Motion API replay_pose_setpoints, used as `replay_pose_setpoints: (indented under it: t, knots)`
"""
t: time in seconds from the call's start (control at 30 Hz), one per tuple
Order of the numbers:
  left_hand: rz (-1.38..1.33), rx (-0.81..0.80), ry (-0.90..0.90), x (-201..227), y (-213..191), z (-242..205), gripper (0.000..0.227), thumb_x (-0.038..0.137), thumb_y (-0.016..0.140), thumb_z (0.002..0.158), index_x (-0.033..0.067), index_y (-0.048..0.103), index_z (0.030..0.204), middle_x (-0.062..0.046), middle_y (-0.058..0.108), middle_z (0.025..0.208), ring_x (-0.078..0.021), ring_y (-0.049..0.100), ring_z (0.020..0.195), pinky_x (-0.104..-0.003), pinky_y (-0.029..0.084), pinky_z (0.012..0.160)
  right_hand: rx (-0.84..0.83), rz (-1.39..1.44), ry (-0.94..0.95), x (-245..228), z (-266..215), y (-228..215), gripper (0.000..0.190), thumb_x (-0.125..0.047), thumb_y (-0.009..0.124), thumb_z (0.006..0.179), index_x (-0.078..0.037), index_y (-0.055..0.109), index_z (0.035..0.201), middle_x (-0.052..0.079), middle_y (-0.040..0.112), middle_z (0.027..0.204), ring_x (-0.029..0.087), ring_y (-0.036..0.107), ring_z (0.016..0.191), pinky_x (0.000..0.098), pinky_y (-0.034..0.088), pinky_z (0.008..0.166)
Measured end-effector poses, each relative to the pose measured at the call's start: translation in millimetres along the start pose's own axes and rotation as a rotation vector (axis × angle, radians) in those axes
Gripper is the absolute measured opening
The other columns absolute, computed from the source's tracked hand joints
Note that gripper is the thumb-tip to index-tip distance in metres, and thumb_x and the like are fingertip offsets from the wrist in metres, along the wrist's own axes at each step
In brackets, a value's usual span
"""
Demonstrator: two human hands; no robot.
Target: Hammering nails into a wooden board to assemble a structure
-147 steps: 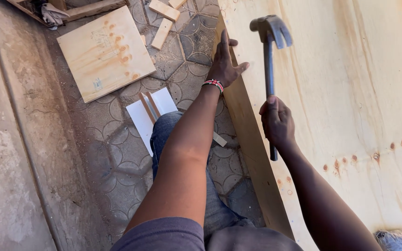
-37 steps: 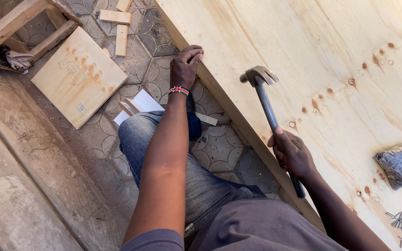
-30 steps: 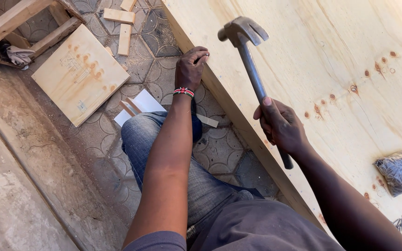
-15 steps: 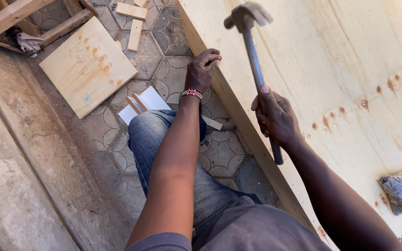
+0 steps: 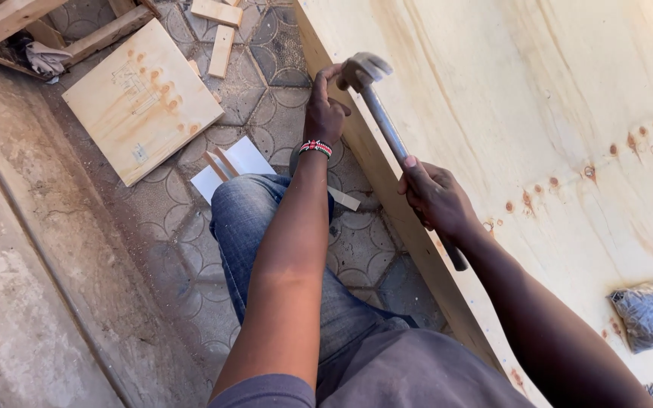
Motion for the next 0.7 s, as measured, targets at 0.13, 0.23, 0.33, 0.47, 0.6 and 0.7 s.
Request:
replay_pose_setpoints:
  t: [0.13,0.23,0.33,0.47,0.6,0.7]
  knots:
    - [-0.062,-0.028,0.065,9,4,-2,0.094,-0.019,0.047,0.072,0.0203,0.067,0.155,0.000,0.074,0.170,-0.0144,0.078,0.143,-0.024,0.065,0.076,0.041,0.061,-0.334,-18,-3,-11,0.062,-0.058,0.046,0.125,-0.008,0.071,0.097,0.003,0.051,0.058,0.015,0.045,0.038,0.0303,0.035,0.032]
    - [-0.086,-0.024,0.157,8,3,-2,0.091,-0.020,0.036,0.075,0.0107,0.066,0.156,-0.011,0.075,0.165,-0.0249,0.064,0.165,-0.035,0.048,0.139,0.106,0.043,-0.480,-18,9,-15,0.063,-0.058,0.039,0.127,-0.008,0.063,0.096,0.002,0.043,0.054,0.014,0.043,0.040,0.0309,0.031,0.035]
    - [-0.168,-0.035,0.179,2,7,0,0.092,-0.017,0.035,0.072,0.0067,0.065,0.156,-0.016,0.074,0.164,-0.0279,0.063,0.165,-0.038,0.046,0.143,0.156,-0.444,0.188,22,29,-30,0.066,-0.071,0.045,0.124,-0.016,0.064,0.093,0.001,0.052,0.072,0.017,0.045,0.057,0.0371,0.035,0.049]
    - [-0.132,-0.022,0.158,6,6,10,0.091,-0.022,0.036,0.075,0.0095,0.066,0.155,-0.014,0.076,0.164,-0.0279,0.065,0.164,-0.038,0.047,0.141,0.231,-0.329,0.142,5,36,-48,0.072,-0.071,0.050,0.125,-0.012,0.073,0.091,0.002,0.055,0.071,0.016,0.044,0.053,0.0339,0.032,0.044]
    - [-0.093,0.023,0.088,7,7,-8,0.086,-0.020,0.037,0.079,0.0101,0.068,0.153,-0.013,0.077,0.161,-0.0303,0.065,0.162,-0.044,0.053,0.138,0.182,-0.014,-0.121,11,20,-45,0.072,-0.066,0.047,0.124,-0.007,0.068,0.088,0.004,0.042,0.059,0.017,0.038,0.040,0.0327,0.028,0.035]
    - [-0.123,0.019,0.128,8,6,0,0.088,-0.021,0.036,0.078,0.0075,0.067,0.155,-0.015,0.077,0.162,-0.0297,0.065,0.163,-0.041,0.048,0.142,0.172,0.028,-0.368,34,29,-44,0.066,-0.060,0.050,0.126,-0.010,0.065,0.087,-0.004,0.045,0.058,0.008,0.041,0.047,0.0281,0.026,0.042]
Point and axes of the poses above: each hand's wrist, its own z-axis towards the middle knuckle, its own y-axis out of the palm, x = y × z, the point moved 8 cm from there along z, towards the middle knuckle
